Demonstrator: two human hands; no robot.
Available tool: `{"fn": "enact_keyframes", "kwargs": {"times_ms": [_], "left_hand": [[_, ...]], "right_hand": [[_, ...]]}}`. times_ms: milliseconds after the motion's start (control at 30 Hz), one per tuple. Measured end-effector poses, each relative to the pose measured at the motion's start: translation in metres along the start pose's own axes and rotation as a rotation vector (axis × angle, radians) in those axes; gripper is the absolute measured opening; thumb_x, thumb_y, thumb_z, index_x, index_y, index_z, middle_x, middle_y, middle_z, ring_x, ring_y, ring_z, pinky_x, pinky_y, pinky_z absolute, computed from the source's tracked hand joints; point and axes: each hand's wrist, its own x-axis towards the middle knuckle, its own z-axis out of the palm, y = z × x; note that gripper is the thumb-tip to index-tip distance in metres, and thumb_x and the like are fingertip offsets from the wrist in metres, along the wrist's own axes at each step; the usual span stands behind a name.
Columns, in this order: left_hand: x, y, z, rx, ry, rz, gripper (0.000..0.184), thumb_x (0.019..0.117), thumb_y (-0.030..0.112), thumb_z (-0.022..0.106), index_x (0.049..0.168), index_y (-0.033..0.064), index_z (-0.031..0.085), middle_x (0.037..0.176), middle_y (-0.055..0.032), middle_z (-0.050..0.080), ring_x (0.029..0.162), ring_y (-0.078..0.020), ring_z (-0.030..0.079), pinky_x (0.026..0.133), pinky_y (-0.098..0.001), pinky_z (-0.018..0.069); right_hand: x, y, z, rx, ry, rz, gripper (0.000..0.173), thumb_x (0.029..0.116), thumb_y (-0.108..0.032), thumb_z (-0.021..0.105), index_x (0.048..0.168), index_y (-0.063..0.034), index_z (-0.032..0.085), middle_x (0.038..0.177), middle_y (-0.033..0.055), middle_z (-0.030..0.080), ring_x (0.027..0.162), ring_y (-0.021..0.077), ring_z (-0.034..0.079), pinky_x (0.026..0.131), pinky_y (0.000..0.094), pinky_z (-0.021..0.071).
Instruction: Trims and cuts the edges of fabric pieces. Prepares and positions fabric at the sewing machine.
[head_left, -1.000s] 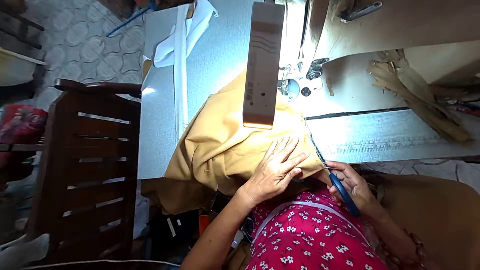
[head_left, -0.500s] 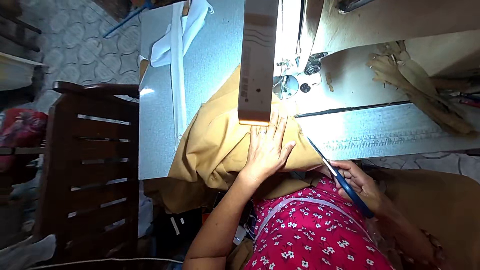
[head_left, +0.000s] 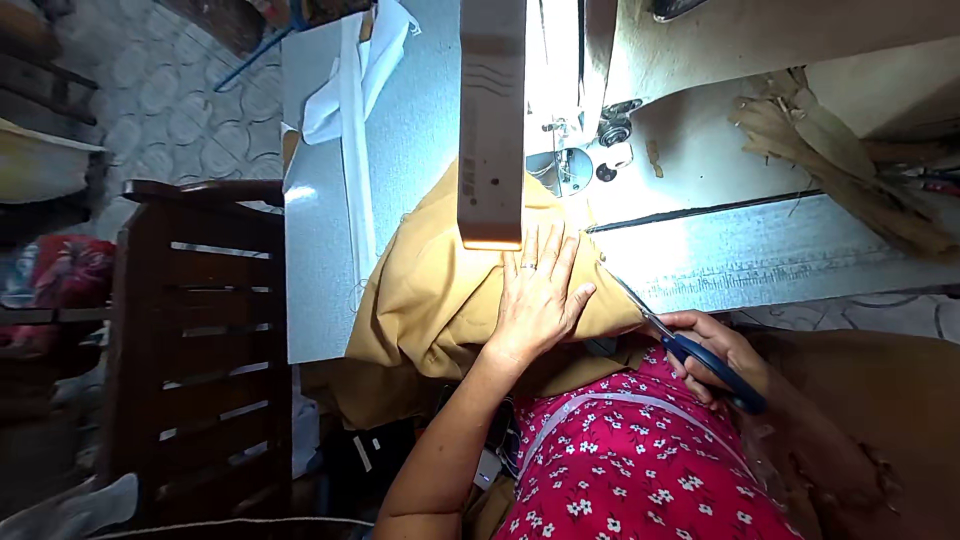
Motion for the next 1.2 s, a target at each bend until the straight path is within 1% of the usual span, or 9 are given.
{"fn": "enact_keyframes", "kwargs": {"times_ms": [200,300,367,400,500,633,733,933,1200], "left_hand": [[-0.001,0.000,0.002,-0.027,0.069,0.031,0.067,0.1067,0.051,0.031,0.158,0.0087,0.040,0.167,-0.0155,0.031,0.155,-0.0420,0.022,0.118,-0.0724,0.0117],[-0.008,0.000,0.006,-0.129,0.376,0.253,0.046,0.1042,0.039,0.050,0.131,0.0070,0.067,0.142,-0.0199,0.060,0.139,-0.0399,0.050,0.114,-0.0600,0.0352],[-0.014,0.005,0.009,-0.133,0.406,0.345,0.051,0.1004,0.052,0.054,0.116,0.0081,0.075,0.122,-0.0151,0.072,0.122,-0.0331,0.063,0.104,-0.0491,0.0469],[-0.018,0.009,0.012,-0.117,0.343,0.337,0.060,0.0986,0.058,0.053,0.117,0.0061,0.074,0.122,-0.0158,0.072,0.121,-0.0341,0.065,0.103,-0.0504,0.0491],[-0.026,0.020,0.020,-0.129,0.245,0.272,0.048,0.0976,0.040,0.063,0.122,-0.0008,0.071,0.134,-0.0222,0.066,0.131,-0.0420,0.059,0.110,-0.0586,0.0442],[-0.032,0.021,0.021,-0.232,0.258,0.284,0.020,0.0984,0.022,0.065,0.098,0.0031,0.073,0.133,-0.0231,0.066,0.132,-0.0460,0.057,0.111,-0.0621,0.0420],[-0.036,0.021,0.019,-0.440,0.290,0.236,0.015,0.0982,0.008,0.059,0.088,0.0013,0.067,0.132,-0.0220,0.067,0.133,-0.0409,0.057,0.115,-0.0573,0.0399],[-0.039,0.016,0.019,-0.620,0.349,0.200,0.019,0.1082,0.015,0.048,0.100,0.0000,0.056,0.137,-0.0239,0.063,0.140,-0.0328,0.053,0.121,-0.0494,0.0349],[-0.039,0.015,0.017,-0.606,0.322,0.226,0.017,0.1076,0.015,0.049,0.099,0.0027,0.057,0.138,-0.0220,0.063,0.141,-0.0339,0.051,0.121,-0.0511,0.0338]], "right_hand": [[0.000,0.008,0.013,-0.095,0.094,-0.095,0.065,0.0845,-0.047,0.074,0.134,-0.0130,0.048,0.080,-0.0162,0.062,0.054,-0.0044,0.057,0.047,0.0128,0.0490],[-0.008,0.012,0.010,-0.047,0.111,-0.088,0.065,0.0854,-0.048,0.075,0.134,-0.0145,0.049,0.078,-0.0144,0.063,0.052,-0.0032,0.057,0.046,0.0135,0.0493],[-0.015,0.011,0.011,0.050,0.131,-0.061,0.061,0.0861,-0.049,0.076,0.133,-0.0174,0.050,0.079,-0.0125,0.064,0.051,-0.0019,0.057,0.044,0.0139,0.0491],[-0.018,0.010,0.012,0.080,0.138,-0.046,0.061,0.0867,-0.049,0.075,0.132,-0.0179,0.050,0.079,-0.0118,0.064,0.051,-0.0013,0.057,0.044,0.0142,0.0494],[-0.023,0.013,0.014,0.137,0.152,-0.037,0.062,0.0857,-0.049,0.077,0.133,-0.0177,0.050,0.079,-0.0106,0.064,0.051,0.0000,0.058,0.044,0.0157,0.0506],[-0.028,0.021,0.011,0.121,0.182,-0.076,0.062,0.0858,-0.048,0.077,0.133,-0.0174,0.051,0.079,-0.0110,0.064,0.052,-0.0004,0.058,0.045,0.0158,0.0510],[-0.031,0.031,0.005,0.036,0.180,-0.149,0.060,0.0884,-0.045,0.074,0.136,-0.0167,0.049,0.082,-0.0136,0.065,0.056,-0.0030,0.058,0.047,0.0140,0.0503],[-0.027,0.028,0.001,-0.053,0.025,-0.174,0.062,0.0888,-0.050,0.072,0.139,-0.0202,0.051,0.086,-0.0164,0.065,0.063,-0.0066,0.059,0.053,0.0112,0.0501],[-0.003,0.011,0.012,-0.278,0.094,-0.304,0.057,0.0913,-0.041,0.072,0.136,-0.0096,0.055,0.088,-0.0159,0.064,0.072,-0.0093,0.060,0.065,0.0098,0.0524]]}}
